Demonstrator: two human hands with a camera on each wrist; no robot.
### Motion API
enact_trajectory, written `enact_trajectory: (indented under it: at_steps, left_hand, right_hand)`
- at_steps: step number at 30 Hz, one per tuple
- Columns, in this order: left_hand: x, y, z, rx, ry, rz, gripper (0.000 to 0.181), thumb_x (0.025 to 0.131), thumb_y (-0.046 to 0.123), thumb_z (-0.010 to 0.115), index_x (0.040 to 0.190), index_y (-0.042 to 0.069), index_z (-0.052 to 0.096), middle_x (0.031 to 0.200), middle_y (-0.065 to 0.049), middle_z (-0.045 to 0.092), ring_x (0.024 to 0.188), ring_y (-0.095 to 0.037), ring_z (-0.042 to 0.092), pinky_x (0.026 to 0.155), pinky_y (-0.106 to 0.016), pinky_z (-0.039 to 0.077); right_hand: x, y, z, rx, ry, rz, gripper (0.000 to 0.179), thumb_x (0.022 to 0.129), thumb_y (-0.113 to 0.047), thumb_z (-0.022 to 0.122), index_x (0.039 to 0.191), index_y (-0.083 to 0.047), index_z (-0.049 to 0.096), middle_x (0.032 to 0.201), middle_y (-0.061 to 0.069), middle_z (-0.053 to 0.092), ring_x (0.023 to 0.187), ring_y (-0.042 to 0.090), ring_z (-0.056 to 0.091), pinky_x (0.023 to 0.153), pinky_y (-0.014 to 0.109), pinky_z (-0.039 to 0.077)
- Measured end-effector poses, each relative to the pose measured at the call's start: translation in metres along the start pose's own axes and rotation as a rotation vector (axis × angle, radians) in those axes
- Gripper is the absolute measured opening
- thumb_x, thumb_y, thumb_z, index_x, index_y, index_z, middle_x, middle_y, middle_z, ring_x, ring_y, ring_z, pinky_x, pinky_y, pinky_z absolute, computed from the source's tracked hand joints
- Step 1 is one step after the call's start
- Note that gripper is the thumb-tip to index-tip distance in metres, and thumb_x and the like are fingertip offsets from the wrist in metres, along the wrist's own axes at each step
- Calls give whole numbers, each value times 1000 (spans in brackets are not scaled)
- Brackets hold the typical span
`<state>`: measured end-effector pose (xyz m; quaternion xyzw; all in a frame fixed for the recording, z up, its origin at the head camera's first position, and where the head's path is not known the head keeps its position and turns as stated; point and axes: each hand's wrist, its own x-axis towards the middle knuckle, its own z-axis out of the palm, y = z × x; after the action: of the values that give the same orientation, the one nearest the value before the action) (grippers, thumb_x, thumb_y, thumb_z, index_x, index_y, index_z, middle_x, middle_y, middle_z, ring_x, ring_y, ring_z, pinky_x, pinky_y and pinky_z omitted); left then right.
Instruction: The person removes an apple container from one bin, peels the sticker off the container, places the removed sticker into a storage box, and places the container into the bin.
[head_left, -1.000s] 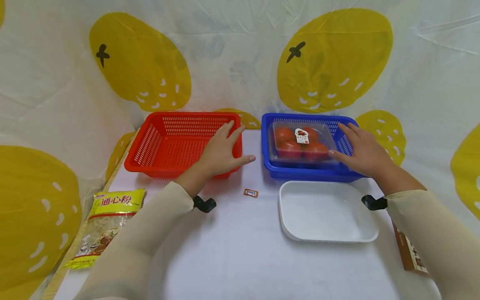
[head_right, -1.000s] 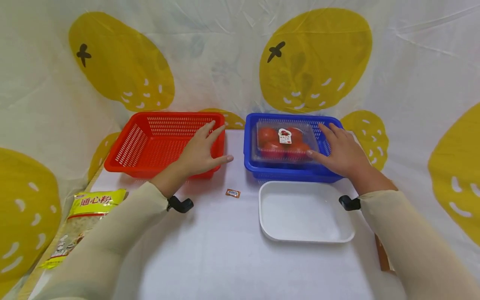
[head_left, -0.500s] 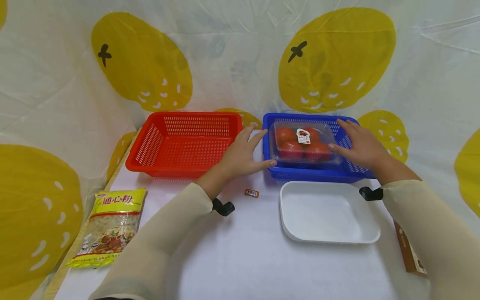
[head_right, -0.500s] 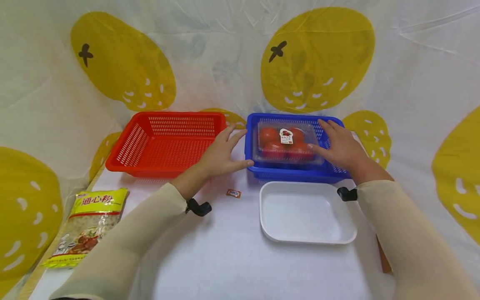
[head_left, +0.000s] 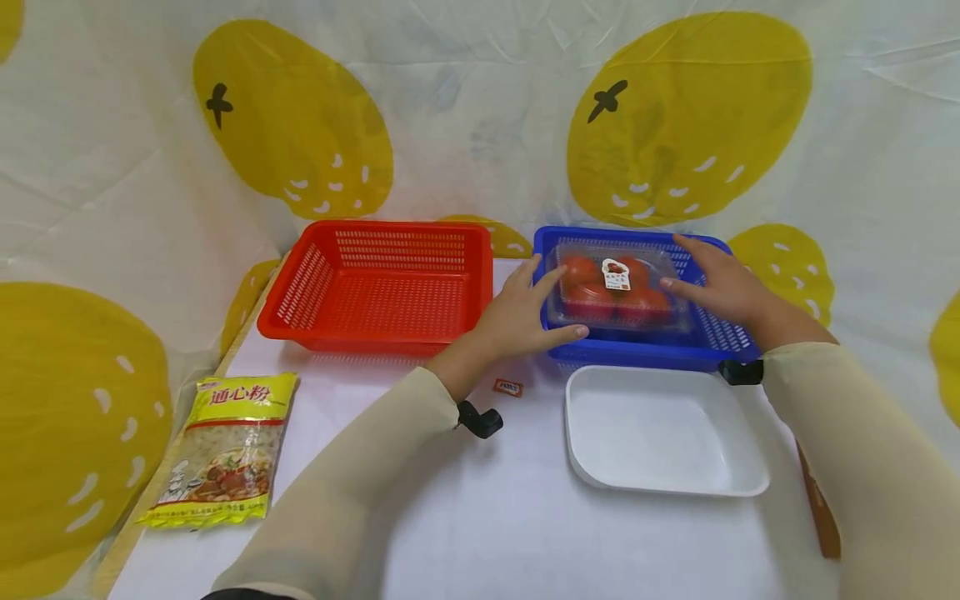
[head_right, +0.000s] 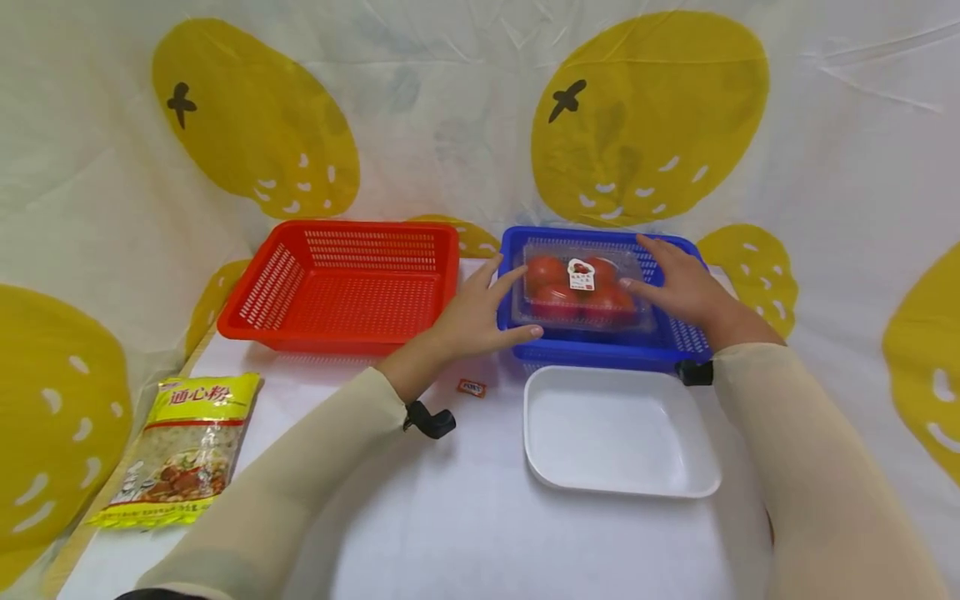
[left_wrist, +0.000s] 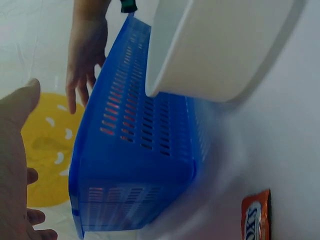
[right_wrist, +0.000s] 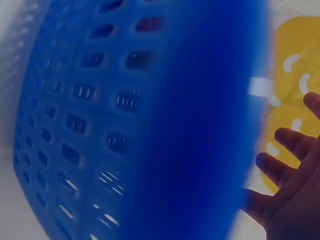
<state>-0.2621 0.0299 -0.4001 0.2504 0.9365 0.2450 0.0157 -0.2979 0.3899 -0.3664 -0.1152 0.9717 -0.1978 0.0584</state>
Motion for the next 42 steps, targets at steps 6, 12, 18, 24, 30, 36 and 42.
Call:
enact_trajectory:
  at_steps: [6,12,18,24,30,36,42]
  left_hand:
    - [3,6,9,-70,-15,-50,106,85,83,64,171,37,22,180,-5,5,164,-32,12,115,-62,43]
    - [1,2,22,-129,-6,-88,102,89,73,69,172,33,24,180,-7,4,164,-31,11,119,-63,38]
    - [-2,0,32,-202,20,-145,100,90,70,70,171,31,26,180,-5,5,163,-31,18,121,-63,35]
    - [-4,1,42,-262,24,-214,104,89,74,69,172,32,23,180,-2,4,161,-33,26,117,-62,41]
    - [-5,0,49,-289,20,-245,104,88,77,68,172,36,21,179,-3,13,160,-31,30,114,-61,46]
    - [-4,-1,57,-282,22,-250,105,88,78,67,172,37,19,174,-5,29,156,-29,37,114,-59,47]
    - [-3,-2,61,-270,34,-233,103,90,78,65,172,35,19,172,-4,33,155,-27,39,116,-56,46]
  right_hand:
    - [7,9,-5,73,-58,23,96,104,-58,56,173,-19,1,175,29,9,157,58,10,117,83,11]
    - [12,9,-16,83,-123,53,96,104,-63,53,173,-22,0,174,31,9,153,63,13,114,86,14]
    - [22,8,-21,81,-159,29,94,104,-61,54,174,-20,4,170,35,15,149,65,20,113,86,19]
    - [29,19,-17,115,-186,25,92,106,-60,52,173,-17,8,167,37,21,147,64,25,112,86,22]
    - [40,35,-10,166,-210,13,89,108,-58,50,173,-17,5,168,36,18,146,63,25,112,84,25]
    - [47,42,-2,297,-209,0,85,111,-48,50,173,-15,2,168,37,16,148,62,25,111,78,34]
    - [54,52,9,356,-230,7,87,111,-49,49,172,-12,-1,168,40,10,149,63,21,112,80,32]
